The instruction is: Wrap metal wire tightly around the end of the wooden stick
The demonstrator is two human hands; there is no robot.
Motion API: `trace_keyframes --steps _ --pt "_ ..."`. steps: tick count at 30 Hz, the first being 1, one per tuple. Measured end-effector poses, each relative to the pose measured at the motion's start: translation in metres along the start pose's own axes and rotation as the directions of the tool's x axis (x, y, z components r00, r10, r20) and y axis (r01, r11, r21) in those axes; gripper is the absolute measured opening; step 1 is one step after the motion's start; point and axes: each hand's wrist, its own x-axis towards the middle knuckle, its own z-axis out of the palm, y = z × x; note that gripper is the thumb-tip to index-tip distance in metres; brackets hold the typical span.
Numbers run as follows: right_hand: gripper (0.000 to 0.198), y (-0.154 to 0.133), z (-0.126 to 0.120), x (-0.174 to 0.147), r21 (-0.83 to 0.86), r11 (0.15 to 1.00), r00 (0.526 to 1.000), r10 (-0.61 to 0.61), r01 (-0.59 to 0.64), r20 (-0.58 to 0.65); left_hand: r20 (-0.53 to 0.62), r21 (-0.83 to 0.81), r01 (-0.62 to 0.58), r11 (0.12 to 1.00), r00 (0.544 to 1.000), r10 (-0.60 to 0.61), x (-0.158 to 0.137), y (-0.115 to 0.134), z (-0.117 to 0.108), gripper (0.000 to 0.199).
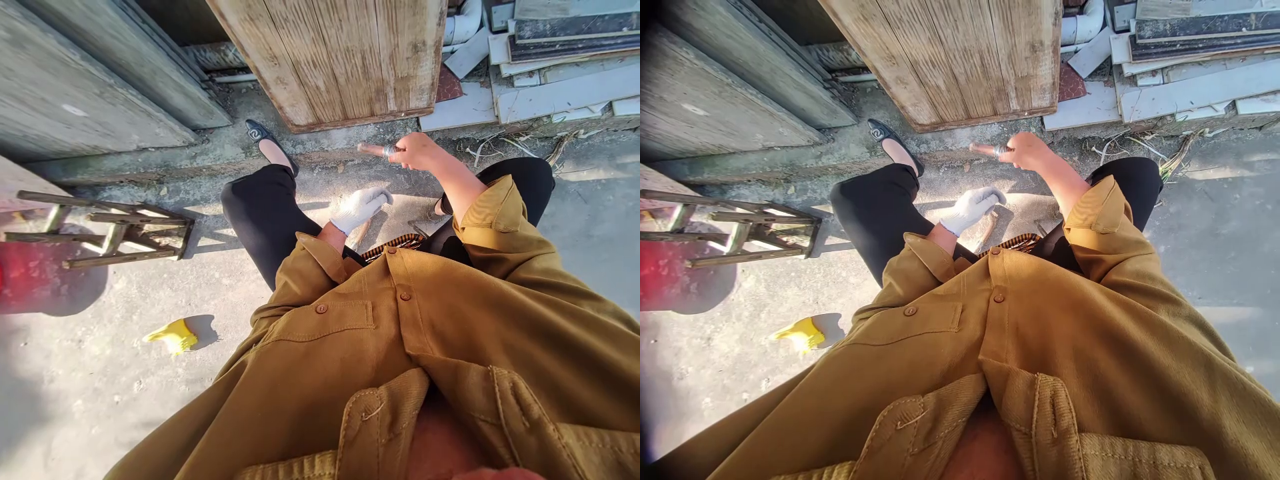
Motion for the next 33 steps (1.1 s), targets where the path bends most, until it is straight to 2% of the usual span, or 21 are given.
trace_keyframes --steps 2,4,6,9,11,13,15,18,22,24,27,30,33 --pt "0.027 -0.005 0.006 0.000 -0.220 0.975 0.999 0.022 -0.011 0.048 0.017 0.039 0.015 0.999 1.000 -0.016 0.000 -0.002 0.000 0.028" --pt "0.029 -0.008 0.012 -0.002 -0.397 0.918 0.987 0.070 -0.007 0.146 0.016 0.069 0.034 0.997 0.999 -0.035 -0.001 -0.002 -0.002 0.029" --pt "0.033 -0.008 0.018 -0.005 -0.460 0.887 0.940 0.128 0.034 0.316 -0.012 0.106 0.052 0.993 0.999 -0.051 -0.002 0.001 -0.005 0.029" --pt "0.030 -0.002 0.023 -0.008 -0.338 0.934 0.806 0.111 0.115 0.582 -0.084 0.112 0.075 0.991 0.994 -0.065 -0.003 0.007 -0.009 0.027" --pt "0.031 0.000 0.024 -0.010 -0.238 0.958 0.727 0.052 0.156 0.685 -0.123 0.054 0.088 0.995 0.989 -0.081 -0.003 0.011 -0.011 0.024" --pt "0.036 0.000 0.023 -0.010 -0.173 0.967 0.688 -0.004 0.188 0.726 -0.158 -0.002 0.111 0.994 0.981 -0.110 -0.002 0.011 -0.012 0.021" --pt "0.037 -0.002 0.019 -0.009 -0.092 0.973 0.673 -0.078 0.212 0.736 -0.182 -0.040 0.144 0.989 0.972 -0.148 0.000 0.008 -0.014 0.019" --pt "0.035 -0.002 0.010 -0.008 0.003 0.972 0.685 -0.168 0.235 0.709 -0.210 -0.095 0.163 0.982 0.961 -0.180 0.005 0.000 -0.015 0.017" --pt "0.033 -0.003 -0.001 -0.012 0.064 0.966 0.730 -0.233 0.252 0.643 -0.210 -0.218 0.170 0.961 0.954 -0.216 0.012 -0.001 -0.011 0.012" --pt "0.035 -0.005 -0.003 -0.016 0.098 0.961 0.781 -0.269 0.260 0.563 -0.183 -0.249 0.181 0.951 0.956 -0.230 0.011 0.004 -0.006 0.014" --pt "0.032 -0.007 -0.003 -0.015 0.136 0.965 0.903 -0.259 0.226 0.343 -0.145 -0.171 0.164 0.972 0.971 -0.189 0.000 0.015 -0.002 0.022" --pt "0.029 -0.005 0.003 -0.007 0.045 0.985 0.975 -0.171 0.167 0.139 -0.130 -0.048 0.119 0.992 0.984 -0.124 -0.015 0.027 -0.001 0.024" --pt "0.027 -0.002 0.012 0.001 -0.206 0.972 0.993 -0.099 0.109 0.062 -0.118 -0.011 0.094 0.996 0.988 -0.095 -0.021 0.035 0.000 0.015"
